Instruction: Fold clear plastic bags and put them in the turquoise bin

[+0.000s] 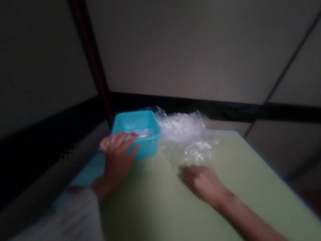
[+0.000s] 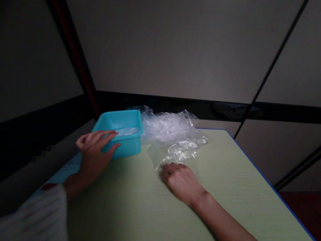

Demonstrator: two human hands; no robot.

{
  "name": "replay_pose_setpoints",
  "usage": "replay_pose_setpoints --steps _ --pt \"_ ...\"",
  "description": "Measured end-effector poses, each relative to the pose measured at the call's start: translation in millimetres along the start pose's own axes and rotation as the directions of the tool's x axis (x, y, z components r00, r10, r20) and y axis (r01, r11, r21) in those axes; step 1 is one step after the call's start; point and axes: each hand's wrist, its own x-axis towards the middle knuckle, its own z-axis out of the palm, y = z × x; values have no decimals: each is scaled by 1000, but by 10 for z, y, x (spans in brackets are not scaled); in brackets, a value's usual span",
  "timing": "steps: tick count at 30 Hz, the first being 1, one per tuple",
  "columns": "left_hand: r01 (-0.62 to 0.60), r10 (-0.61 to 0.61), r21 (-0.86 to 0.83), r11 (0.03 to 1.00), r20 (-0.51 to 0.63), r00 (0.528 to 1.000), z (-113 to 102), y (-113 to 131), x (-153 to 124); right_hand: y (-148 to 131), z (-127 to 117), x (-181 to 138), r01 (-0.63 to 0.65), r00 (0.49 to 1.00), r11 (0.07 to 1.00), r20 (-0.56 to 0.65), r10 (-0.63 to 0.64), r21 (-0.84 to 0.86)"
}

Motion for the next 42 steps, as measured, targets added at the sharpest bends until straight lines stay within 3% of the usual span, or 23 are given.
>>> replay_pose_setpoints --steps 3,5,6,8,10,12,16,20,23,25,29,32,36,40,42 --pt "-111 108 -29 993 -93 990 -134 122 -31 -145 -59 -13 8 999 989 -36 -3 149" --pt "-211 206 -99 972 -58 977 -250 255 -89 -252 -141 -22 23 998 928 -61 0 371" --pt "-268 274 -159 950 15 962 -304 331 -129 -288 -187 -27 37 997 885 -71 -5 463" --pt "-370 394 -331 868 4 919 -387 491 -224 -295 -272 -39 44 994 849 -110 17 527" --pt "-389 505 -526 756 92 858 -432 638 -324 -211 -332 -59 5 989 872 -129 67 489" --pt "-332 596 -666 668 212 775 -451 753 -410 -86 -362 -88 -48 988 899 -114 108 435" --pt "-258 745 -808 529 297 598 -471 868 -502 29 -345 -120 47 999 923 -31 -37 382" --pt "-237 796 -853 465 286 533 -501 893 -506 -56 -233 -72 113 993 980 1 -114 161" --pt "-201 817 -874 442 299 494 -528 903 -488 -38 -135 -46 -53 996 999 -76 53 11" --pt "-163 832 -896 414 300 467 -550 912 -476 41 -94 -58 -211 964 977 -162 209 5" --pt "-78 848 -936 343 273 454 -606 936 -464 210 -79 -116 -396 862 909 -289 416 128" --pt "-26 849 -945 327 281 447 -644 954 -468 225 -105 -133 -397 827 896 -344 444 201" --pt "-55 816 -909 413 342 467 -658 966 -476 99 -146 -120 -202 862 954 -422 280 222" --pt "-46 685 -791 610 497 532 -626 960 -479 -68 -173 -109 15 899 992 -436 42 126" --pt "-18 615 -722 691 576 538 -600 944 -490 -132 -174 -100 129 913 989 -397 -90 74"
